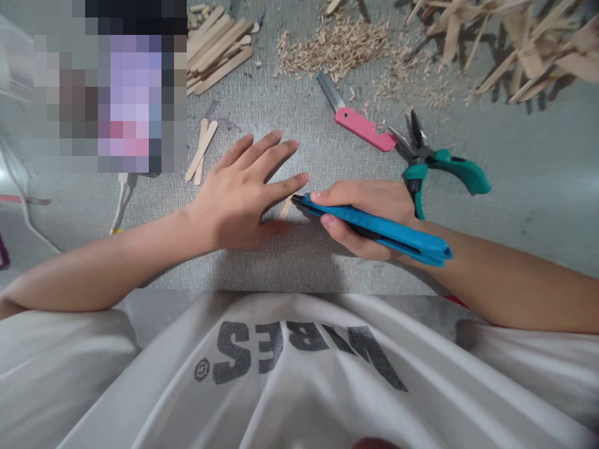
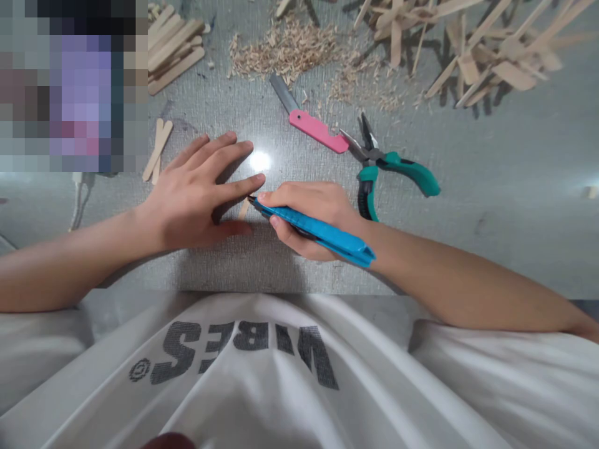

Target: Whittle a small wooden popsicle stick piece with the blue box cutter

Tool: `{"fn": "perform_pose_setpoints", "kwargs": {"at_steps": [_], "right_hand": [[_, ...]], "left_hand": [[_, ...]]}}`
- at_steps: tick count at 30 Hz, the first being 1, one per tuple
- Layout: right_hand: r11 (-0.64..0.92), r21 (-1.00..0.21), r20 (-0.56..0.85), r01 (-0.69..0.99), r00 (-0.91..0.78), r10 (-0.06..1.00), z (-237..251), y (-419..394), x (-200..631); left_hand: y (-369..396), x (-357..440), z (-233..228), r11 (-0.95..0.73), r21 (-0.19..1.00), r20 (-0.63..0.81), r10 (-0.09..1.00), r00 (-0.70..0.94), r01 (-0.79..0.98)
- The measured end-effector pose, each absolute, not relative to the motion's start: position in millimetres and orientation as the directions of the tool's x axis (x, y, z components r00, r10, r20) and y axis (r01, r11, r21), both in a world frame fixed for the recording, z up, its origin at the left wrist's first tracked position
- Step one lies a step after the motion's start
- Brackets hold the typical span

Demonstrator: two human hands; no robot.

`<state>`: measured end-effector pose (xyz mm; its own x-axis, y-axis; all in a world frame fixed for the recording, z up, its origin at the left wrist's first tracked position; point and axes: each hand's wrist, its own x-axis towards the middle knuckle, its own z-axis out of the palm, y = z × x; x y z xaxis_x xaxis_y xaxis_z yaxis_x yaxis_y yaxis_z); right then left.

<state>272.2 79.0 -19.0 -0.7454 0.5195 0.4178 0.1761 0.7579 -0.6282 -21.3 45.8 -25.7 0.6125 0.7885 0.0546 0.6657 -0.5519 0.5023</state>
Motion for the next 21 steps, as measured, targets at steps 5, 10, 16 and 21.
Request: {"fn": "perform_pose_setpoints", "kwargs": {"at_steps": [5,10,16,21], "right_hand": [[0.735,-0.637,0.332,0.232,-0.778,0.533,-16.0,77.7,274.2],[0.755,-0.626,0.388,0.198,-0.761,0.521,-16.9,78.3,274.1],[0.775,-0.616,0.466,0.144,-0.727,0.505,-22.1,79.0,272.8],[0.756,-0.619,0.455,0.214,-0.687,0.567,-21.1,74.2,273.9]], "left_hand": [[44.4,-22.3,-27.1,-0.554,0.5,0.064,0.79,0.61,0.665],[43.2,-21.6,-27.5,-0.533,0.55,0.096,0.806,0.585,0.644],[43.7,-22.7,-20.0,-0.525,0.493,0.018,0.804,0.595,0.694],[48.3,-25.9,-25.0,-0.543,0.531,0.066,0.792,0.608,0.651]]}}
